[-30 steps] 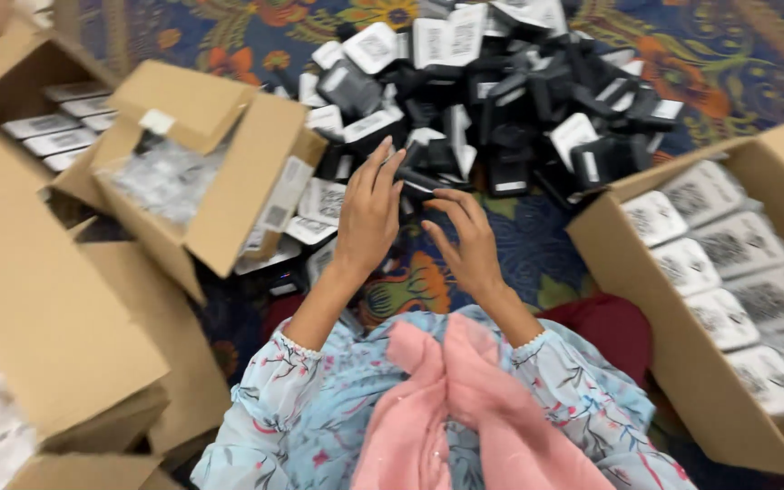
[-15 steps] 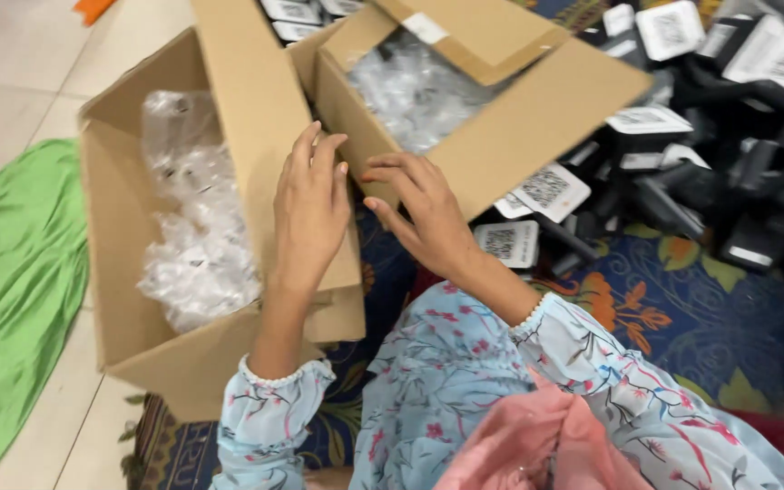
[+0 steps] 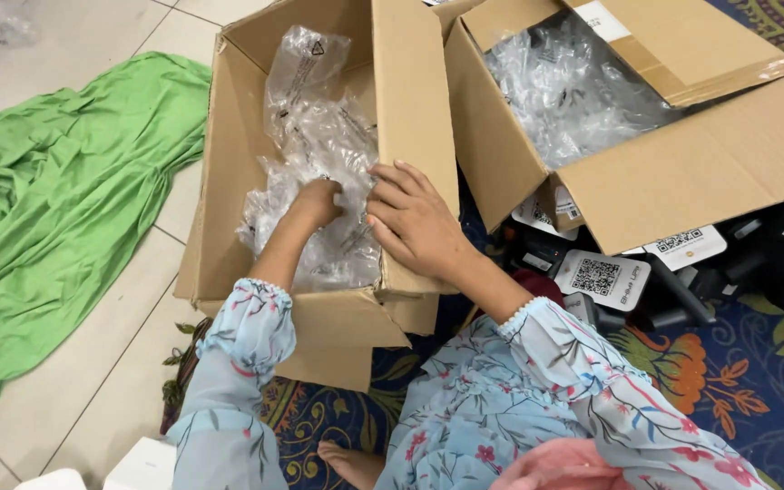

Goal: The person packages handheld electronic devices into plastic bags and places them into cardboard boxes.

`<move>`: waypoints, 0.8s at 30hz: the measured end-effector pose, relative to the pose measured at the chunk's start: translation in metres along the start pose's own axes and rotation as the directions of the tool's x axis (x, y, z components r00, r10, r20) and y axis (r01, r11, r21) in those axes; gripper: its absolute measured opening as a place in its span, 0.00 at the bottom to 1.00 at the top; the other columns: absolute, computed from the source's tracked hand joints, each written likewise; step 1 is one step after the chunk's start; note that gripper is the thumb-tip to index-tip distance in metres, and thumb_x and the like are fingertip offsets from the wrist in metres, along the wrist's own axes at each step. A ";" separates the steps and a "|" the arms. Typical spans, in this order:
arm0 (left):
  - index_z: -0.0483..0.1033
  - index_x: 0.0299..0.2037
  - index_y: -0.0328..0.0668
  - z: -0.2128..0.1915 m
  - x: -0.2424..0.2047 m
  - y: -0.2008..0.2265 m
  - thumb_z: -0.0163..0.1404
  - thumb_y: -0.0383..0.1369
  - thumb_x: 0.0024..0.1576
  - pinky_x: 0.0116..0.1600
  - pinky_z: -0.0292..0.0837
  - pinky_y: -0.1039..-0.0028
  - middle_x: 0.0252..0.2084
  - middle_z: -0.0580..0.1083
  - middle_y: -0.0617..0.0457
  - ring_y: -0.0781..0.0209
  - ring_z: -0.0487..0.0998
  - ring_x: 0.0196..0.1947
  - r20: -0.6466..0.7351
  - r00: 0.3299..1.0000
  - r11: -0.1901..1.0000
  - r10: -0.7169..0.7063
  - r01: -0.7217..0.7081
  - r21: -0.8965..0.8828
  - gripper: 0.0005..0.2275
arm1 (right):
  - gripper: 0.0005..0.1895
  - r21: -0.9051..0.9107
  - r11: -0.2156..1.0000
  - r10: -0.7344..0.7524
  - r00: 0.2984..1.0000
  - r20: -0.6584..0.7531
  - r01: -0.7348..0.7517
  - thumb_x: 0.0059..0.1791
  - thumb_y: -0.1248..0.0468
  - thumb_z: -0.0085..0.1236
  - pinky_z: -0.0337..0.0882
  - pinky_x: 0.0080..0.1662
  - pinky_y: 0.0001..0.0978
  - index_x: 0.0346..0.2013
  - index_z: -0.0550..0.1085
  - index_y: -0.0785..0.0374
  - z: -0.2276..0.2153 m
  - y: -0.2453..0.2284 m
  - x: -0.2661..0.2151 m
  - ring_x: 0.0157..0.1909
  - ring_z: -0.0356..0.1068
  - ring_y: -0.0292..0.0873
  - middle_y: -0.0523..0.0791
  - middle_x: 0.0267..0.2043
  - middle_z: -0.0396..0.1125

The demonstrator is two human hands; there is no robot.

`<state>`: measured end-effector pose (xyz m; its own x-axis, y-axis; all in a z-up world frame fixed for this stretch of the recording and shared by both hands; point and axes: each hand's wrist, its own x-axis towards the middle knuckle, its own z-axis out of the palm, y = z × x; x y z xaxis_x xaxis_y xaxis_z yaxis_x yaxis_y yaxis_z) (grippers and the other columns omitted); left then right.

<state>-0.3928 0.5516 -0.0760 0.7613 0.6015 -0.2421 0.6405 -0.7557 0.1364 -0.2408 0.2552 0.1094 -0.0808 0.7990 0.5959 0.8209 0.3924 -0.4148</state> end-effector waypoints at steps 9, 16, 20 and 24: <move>0.81 0.54 0.48 -0.129 -0.098 0.115 0.49 0.37 0.65 0.55 0.69 0.55 0.57 0.73 0.38 0.40 0.71 0.55 -0.619 0.775 0.992 -0.125 0.083 -0.096 0.12 | 0.09 0.033 0.999 0.023 1.000 -0.017 -0.022 0.55 0.62 0.48 0.48 0.75 0.53 0.39 0.73 0.64 -0.004 -0.003 -0.013 0.73 0.56 0.51 0.48 0.50 0.65; 0.78 0.53 0.42 -0.163 -0.122 0.167 0.44 0.31 0.68 0.65 0.64 0.55 0.61 0.73 0.42 0.44 0.71 0.62 -0.852 0.469 0.972 0.234 -0.140 0.190 0.10 | 0.10 0.024 0.998 0.052 0.998 -0.022 -0.051 0.57 0.60 0.47 0.48 0.75 0.54 0.43 0.73 0.63 -0.010 0.003 -0.019 0.76 0.52 0.51 0.48 0.57 0.65; 0.76 0.50 0.34 -0.174 -0.134 0.224 0.46 0.28 0.70 0.57 0.70 0.57 0.48 0.76 0.43 0.44 0.76 0.50 -0.858 0.508 0.943 0.072 -0.315 -0.108 0.07 | 0.13 0.196 0.971 0.140 0.990 0.003 -0.137 0.58 0.61 0.47 0.53 0.72 0.52 0.54 0.71 0.63 -0.022 0.018 -0.034 0.76 0.52 0.55 0.50 0.66 0.61; 0.74 0.50 0.33 -0.186 -0.158 0.311 0.48 0.25 0.64 0.51 0.71 0.56 0.44 0.74 0.40 0.41 0.75 0.46 -0.887 0.401 0.872 0.230 -0.489 0.005 0.07 | 0.31 0.592 0.741 0.386 0.923 0.013 -0.318 0.54 0.64 0.54 0.62 0.70 0.44 0.70 0.56 0.64 -0.042 0.026 -0.082 0.72 0.60 0.50 0.51 0.71 0.57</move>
<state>-0.2954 0.2696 0.1837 0.5420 0.2967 0.7863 0.1856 -0.9548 0.2323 -0.1886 0.1807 0.0788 0.2347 0.8943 0.3809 0.2991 0.3064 -0.9037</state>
